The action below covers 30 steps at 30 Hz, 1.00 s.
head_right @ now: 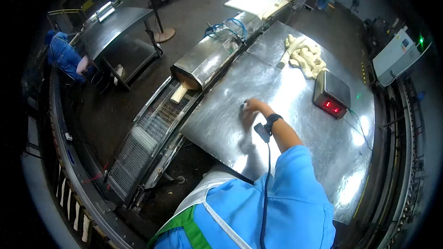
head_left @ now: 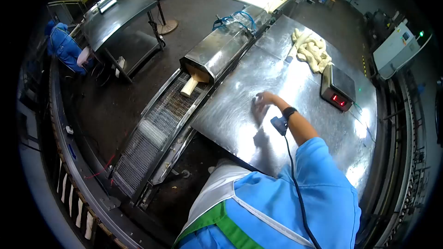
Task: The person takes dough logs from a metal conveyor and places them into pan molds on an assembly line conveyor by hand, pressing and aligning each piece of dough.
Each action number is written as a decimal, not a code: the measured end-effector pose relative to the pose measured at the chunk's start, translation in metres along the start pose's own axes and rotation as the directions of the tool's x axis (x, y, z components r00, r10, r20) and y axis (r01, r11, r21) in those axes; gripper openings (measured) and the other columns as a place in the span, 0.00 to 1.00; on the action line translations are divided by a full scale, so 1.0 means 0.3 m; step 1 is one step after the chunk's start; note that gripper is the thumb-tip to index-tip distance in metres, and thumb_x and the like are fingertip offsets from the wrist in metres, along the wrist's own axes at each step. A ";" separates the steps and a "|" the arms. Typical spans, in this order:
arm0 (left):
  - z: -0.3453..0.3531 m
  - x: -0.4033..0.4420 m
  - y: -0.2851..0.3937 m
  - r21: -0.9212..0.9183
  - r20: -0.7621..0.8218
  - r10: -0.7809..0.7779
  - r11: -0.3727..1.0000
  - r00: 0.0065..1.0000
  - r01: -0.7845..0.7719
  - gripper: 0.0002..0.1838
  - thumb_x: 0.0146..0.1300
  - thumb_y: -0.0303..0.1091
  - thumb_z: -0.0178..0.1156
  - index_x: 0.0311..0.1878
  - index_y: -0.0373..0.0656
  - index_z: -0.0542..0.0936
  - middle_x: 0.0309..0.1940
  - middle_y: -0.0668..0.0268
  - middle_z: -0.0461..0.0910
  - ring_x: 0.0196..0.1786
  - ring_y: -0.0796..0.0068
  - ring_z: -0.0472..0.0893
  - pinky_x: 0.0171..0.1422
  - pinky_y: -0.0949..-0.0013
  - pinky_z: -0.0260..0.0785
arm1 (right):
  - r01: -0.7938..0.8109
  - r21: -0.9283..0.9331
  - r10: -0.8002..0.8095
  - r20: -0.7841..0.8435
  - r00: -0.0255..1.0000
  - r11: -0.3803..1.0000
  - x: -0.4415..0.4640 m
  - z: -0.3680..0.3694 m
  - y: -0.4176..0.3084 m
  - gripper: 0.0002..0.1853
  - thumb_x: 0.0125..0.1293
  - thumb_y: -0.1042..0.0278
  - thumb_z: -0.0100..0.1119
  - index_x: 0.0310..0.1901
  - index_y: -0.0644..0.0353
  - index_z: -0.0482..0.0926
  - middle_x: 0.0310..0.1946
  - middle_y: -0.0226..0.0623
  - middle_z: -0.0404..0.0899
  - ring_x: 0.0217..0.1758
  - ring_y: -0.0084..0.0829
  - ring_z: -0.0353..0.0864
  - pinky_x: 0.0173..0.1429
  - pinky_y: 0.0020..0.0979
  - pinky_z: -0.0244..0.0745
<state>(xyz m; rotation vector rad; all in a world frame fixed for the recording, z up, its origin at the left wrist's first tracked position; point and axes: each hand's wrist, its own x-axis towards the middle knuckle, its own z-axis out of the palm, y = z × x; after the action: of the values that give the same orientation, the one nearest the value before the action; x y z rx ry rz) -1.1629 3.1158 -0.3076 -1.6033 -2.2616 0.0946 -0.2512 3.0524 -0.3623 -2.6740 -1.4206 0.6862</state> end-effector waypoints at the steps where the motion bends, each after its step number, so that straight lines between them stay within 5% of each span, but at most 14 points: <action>1: 0.006 0.008 -0.003 0.016 -0.002 0.000 1.000 1.000 0.000 0.41 0.45 0.50 0.55 0.57 0.33 0.52 0.49 0.49 0.61 0.53 0.53 0.62 0.54 0.57 0.58 | 0.011 -0.139 -0.011 -0.002 1.000 0.990 -0.002 0.061 -0.035 0.33 0.43 0.53 0.59 0.53 0.46 0.61 0.51 0.45 0.61 0.51 0.51 0.61 0.50 0.41 0.63; 3: 0.030 0.001 -0.043 -0.155 -0.168 0.130 0.976 0.977 -0.156 0.44 0.43 0.53 0.57 0.55 0.31 0.52 0.48 0.49 0.61 0.52 0.53 0.62 0.54 0.57 0.57 | -0.097 0.003 0.097 0.041 0.994 0.995 -0.060 0.015 -0.152 0.37 0.41 0.55 0.61 0.55 0.46 0.57 0.52 0.49 0.56 0.51 0.57 0.58 0.49 0.47 0.63; 4: 0.037 0.003 -0.062 -0.271 -0.111 0.068 0.958 0.991 -0.096 0.48 0.41 0.59 0.57 0.55 0.29 0.53 0.49 0.49 0.59 0.53 0.53 0.61 0.54 0.57 0.56 | -0.160 0.007 0.160 0.006 0.987 0.987 -0.040 0.028 -0.168 0.33 0.42 0.57 0.62 0.52 0.45 0.60 0.51 0.47 0.57 0.53 0.53 0.58 0.50 0.48 0.62; 6: 0.178 0.023 -0.124 -0.138 -0.028 -0.158 0.979 0.987 0.153 0.36 0.54 0.44 0.52 0.60 0.41 0.48 0.59 0.58 0.51 0.61 0.58 0.51 0.61 0.61 0.47 | -0.202 -0.020 0.201 -0.026 0.979 0.979 -0.020 0.045 -0.219 0.28 0.42 0.60 0.62 0.48 0.47 0.64 0.49 0.44 0.60 0.53 0.49 0.59 0.50 0.49 0.62; 8: 0.096 0.000 -0.097 -0.294 0.249 -0.245 0.903 0.937 0.314 0.35 0.56 0.41 0.50 0.59 0.32 0.46 0.60 0.51 0.46 0.62 0.57 0.47 0.63 0.67 0.39 | -0.175 -0.099 0.173 -0.034 0.984 0.980 -0.008 0.002 -0.291 0.27 0.41 0.60 0.62 0.46 0.53 0.65 0.47 0.43 0.62 0.51 0.48 0.62 0.48 0.47 0.65; 9: 0.075 -0.010 -0.097 -0.307 0.290 -0.219 0.901 0.932 0.307 0.35 0.55 0.39 0.50 0.59 0.32 0.46 0.60 0.51 0.45 0.63 0.57 0.46 0.64 0.67 0.39 | -0.064 -0.132 0.048 -0.116 0.992 0.989 0.007 0.005 -0.316 0.23 0.43 0.62 0.59 0.42 0.58 0.68 0.41 0.50 0.66 0.42 0.49 0.69 0.43 0.41 0.68; 11: 0.115 -0.034 -0.138 -0.242 0.320 -0.234 0.917 0.918 0.318 0.37 0.55 0.46 0.49 0.61 0.42 0.44 0.62 0.58 0.43 0.63 0.59 0.45 0.64 0.59 0.41 | 0.111 -0.101 -0.126 -0.159 0.979 0.989 0.084 0.030 -0.383 0.18 0.44 0.62 0.57 0.38 0.59 0.69 0.36 0.48 0.69 0.40 0.47 0.70 0.41 0.39 0.68; 13: 0.073 -0.069 -0.114 -0.274 0.279 -0.209 0.918 0.937 0.286 0.37 0.52 0.38 0.52 0.60 0.36 0.46 0.60 0.52 0.45 0.63 0.58 0.46 0.64 0.65 0.38 | 0.365 -0.012 -0.361 -0.184 0.914 0.931 0.153 0.024 -0.504 0.15 0.45 0.63 0.54 0.35 0.60 0.70 0.32 0.48 0.70 0.37 0.46 0.70 0.39 0.38 0.67; 14: 0.056 -0.078 -0.108 -0.320 0.290 -0.201 0.901 0.936 0.292 0.37 0.52 0.38 0.52 0.60 0.36 0.46 0.60 0.52 0.45 0.63 0.58 0.45 0.64 0.65 0.37 | 0.371 0.030 -0.353 -0.242 0.904 0.928 0.163 0.020 -0.588 0.11 0.46 0.66 0.52 0.32 0.60 0.69 0.32 0.48 0.69 0.36 0.47 0.69 0.39 0.39 0.66; 17: 0.084 -0.111 -0.155 -0.413 0.279 -0.148 0.873 0.949 0.258 0.38 0.51 0.37 0.53 0.60 0.36 0.45 0.61 0.54 0.43 0.64 0.60 0.43 0.65 0.67 0.35 | 0.497 -0.091 -0.502 -0.271 0.821 0.863 0.232 -0.016 -0.782 0.11 0.46 0.68 0.51 0.34 0.60 0.69 0.34 0.46 0.69 0.38 0.45 0.69 0.39 0.39 0.67; 22: 0.015 -0.141 -0.124 -0.378 0.331 -0.129 0.889 0.935 0.257 0.42 0.48 0.40 0.56 0.60 0.34 0.44 0.61 0.51 0.42 0.64 0.57 0.42 0.65 0.66 0.33 | 0.351 -0.414 -0.528 -0.473 0.705 0.840 0.426 -0.040 -0.888 0.13 0.50 0.72 0.45 0.41 0.59 0.67 0.42 0.42 0.65 0.42 0.41 0.68 0.41 0.35 0.69; 24: 0.048 -0.148 -0.142 -0.377 0.256 -0.079 0.910 0.963 0.175 0.43 0.47 0.41 0.57 0.60 0.33 0.44 0.60 0.49 0.42 0.63 0.55 0.43 0.65 0.64 0.34 | 0.218 -0.510 -0.416 -0.314 0.853 0.832 0.495 -0.050 -0.879 0.15 0.50 0.69 0.46 0.42 0.58 0.67 0.42 0.38 0.66 0.42 0.37 0.68 0.40 0.33 0.69; 28: -0.022 -0.164 -0.066 -0.374 0.287 -0.122 0.899 0.950 0.229 0.44 0.45 0.39 0.58 0.59 0.32 0.44 0.60 0.49 0.42 0.63 0.55 0.42 0.65 0.65 0.32 | 0.185 -0.738 -0.552 -0.290 0.781 0.649 0.582 -0.047 -0.856 0.12 0.50 0.61 0.46 0.38 0.50 0.70 0.35 0.30 0.69 0.43 0.32 0.64 0.40 0.34 0.60; 30: -0.127 -0.156 0.020 -0.332 0.333 -0.153 0.905 0.930 0.267 0.43 0.45 0.38 0.58 0.59 0.31 0.44 0.60 0.49 0.42 0.63 0.56 0.42 0.65 0.66 0.32 | 0.259 -0.668 -0.497 -0.191 0.846 0.698 0.523 -0.103 -0.898 0.16 0.50 0.64 0.45 0.43 0.47 0.69 0.42 0.32 0.69 0.50 0.34 0.61 0.48 0.37 0.56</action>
<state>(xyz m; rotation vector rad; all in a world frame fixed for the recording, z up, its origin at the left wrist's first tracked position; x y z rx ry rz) -1.1315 3.0687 -0.2857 -1.5898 -2.8178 -0.1732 -0.3731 3.3390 -0.3286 -2.5102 -2.2828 -0.3809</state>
